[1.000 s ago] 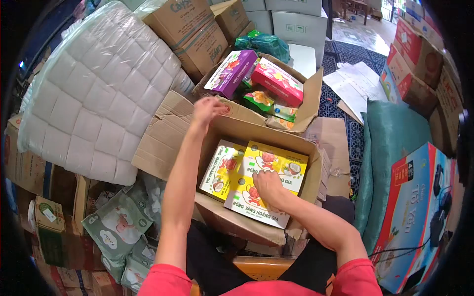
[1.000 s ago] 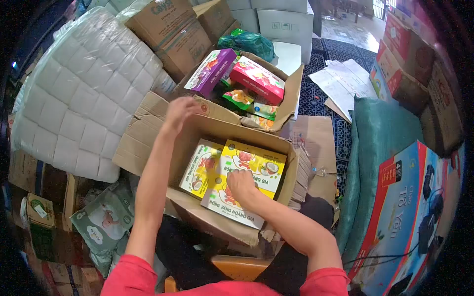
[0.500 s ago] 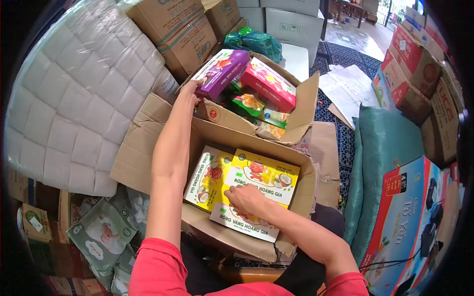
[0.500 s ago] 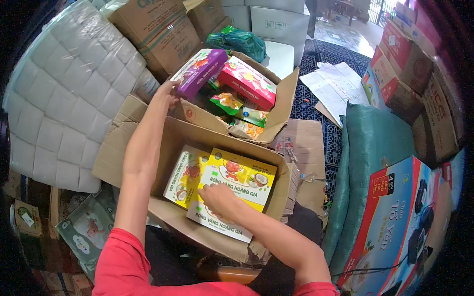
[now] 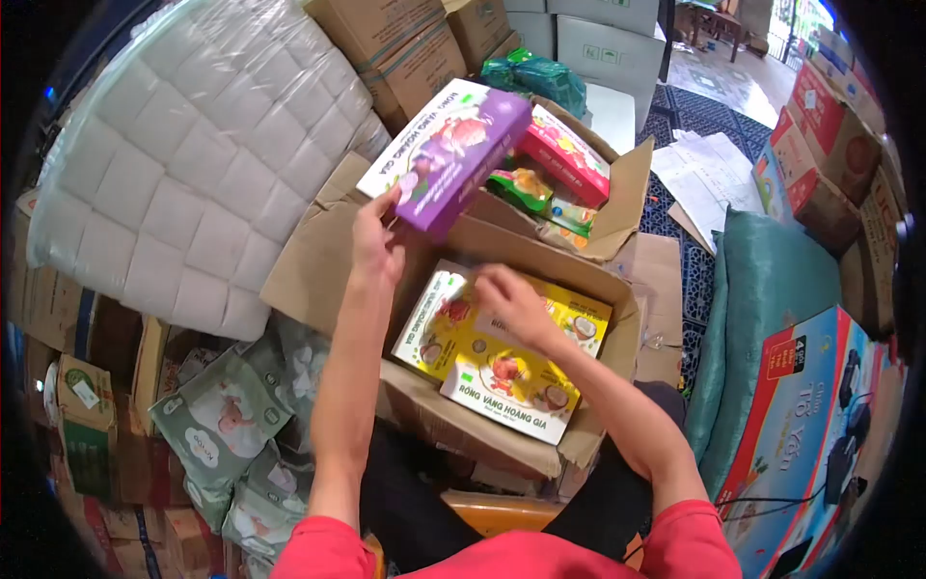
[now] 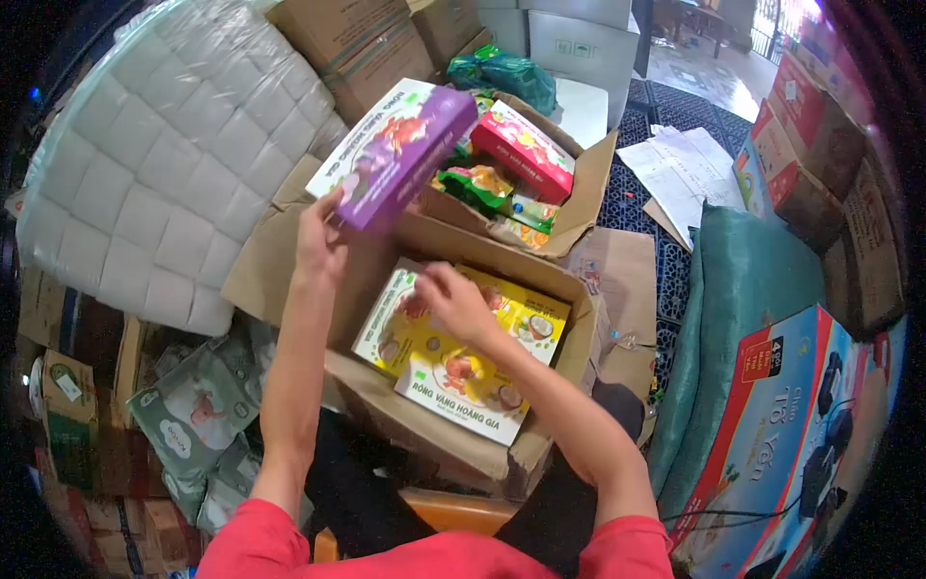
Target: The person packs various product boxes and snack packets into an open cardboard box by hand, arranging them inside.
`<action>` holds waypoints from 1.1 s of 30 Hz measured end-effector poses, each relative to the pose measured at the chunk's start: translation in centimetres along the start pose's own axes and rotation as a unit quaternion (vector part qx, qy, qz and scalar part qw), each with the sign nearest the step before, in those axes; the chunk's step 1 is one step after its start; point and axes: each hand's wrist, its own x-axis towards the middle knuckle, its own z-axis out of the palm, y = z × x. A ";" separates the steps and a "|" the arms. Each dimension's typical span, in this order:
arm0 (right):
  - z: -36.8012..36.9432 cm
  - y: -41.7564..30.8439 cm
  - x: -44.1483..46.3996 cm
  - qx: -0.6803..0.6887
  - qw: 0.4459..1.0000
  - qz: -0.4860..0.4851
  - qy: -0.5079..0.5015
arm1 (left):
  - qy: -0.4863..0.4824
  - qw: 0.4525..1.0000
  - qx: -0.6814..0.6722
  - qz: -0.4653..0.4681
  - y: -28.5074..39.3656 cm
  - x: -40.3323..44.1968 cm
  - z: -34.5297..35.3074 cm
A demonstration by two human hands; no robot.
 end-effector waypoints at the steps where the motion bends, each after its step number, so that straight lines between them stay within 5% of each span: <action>1: 0.5 0.3 0.4 0.164 0.986 0.041 0.008 | 0.001 1.000 -0.009 -0.004 0.6 -3.1 -0.1; 4: 0.4 -0.3 1.0 0.524 0.843 -0.009 -0.121 | 0.034 0.992 0.117 0.019 1.4 -10.1 -1.8; 8: 3.4 -0.1 -1.3 0.563 0.811 0.154 0.044 | 0.023 0.976 0.212 0.032 1.2 -14.7 -5.7; 12: 6.1 3.1 -1.9 0.490 0.850 0.192 0.037 | 0.169 0.854 0.465 0.162 1.4 -13.4 -6.2; 15: 7.8 4.9 -2.0 0.482 0.844 0.236 0.024 | 0.009 0.709 0.699 0.086 0.5 -9.8 -7.8; 18: 8.0 7.8 -0.3 0.458 0.847 0.271 0.017 | -0.065 0.696 0.706 -0.113 -2.2 -6.9 -9.0; 21: 7.4 6.2 0.4 0.371 0.878 0.301 0.025 | -0.098 0.674 0.712 -0.173 -5.1 -2.6 -13.3; 23: 7.6 8.6 2.3 0.178 0.925 0.336 -0.025 | -0.067 0.697 0.696 -0.160 -6.0 -1.8 -15.1; 29: 8.0 5.5 0.1 0.247 0.904 0.343 -0.065 | 0.010 0.612 0.789 -0.058 -5.9 -4.3 -13.0; 33: 7.9 3.5 -1.1 0.236 0.917 0.317 -0.042 | -0.025 0.637 0.751 -0.174 -6.5 -3.3 -13.4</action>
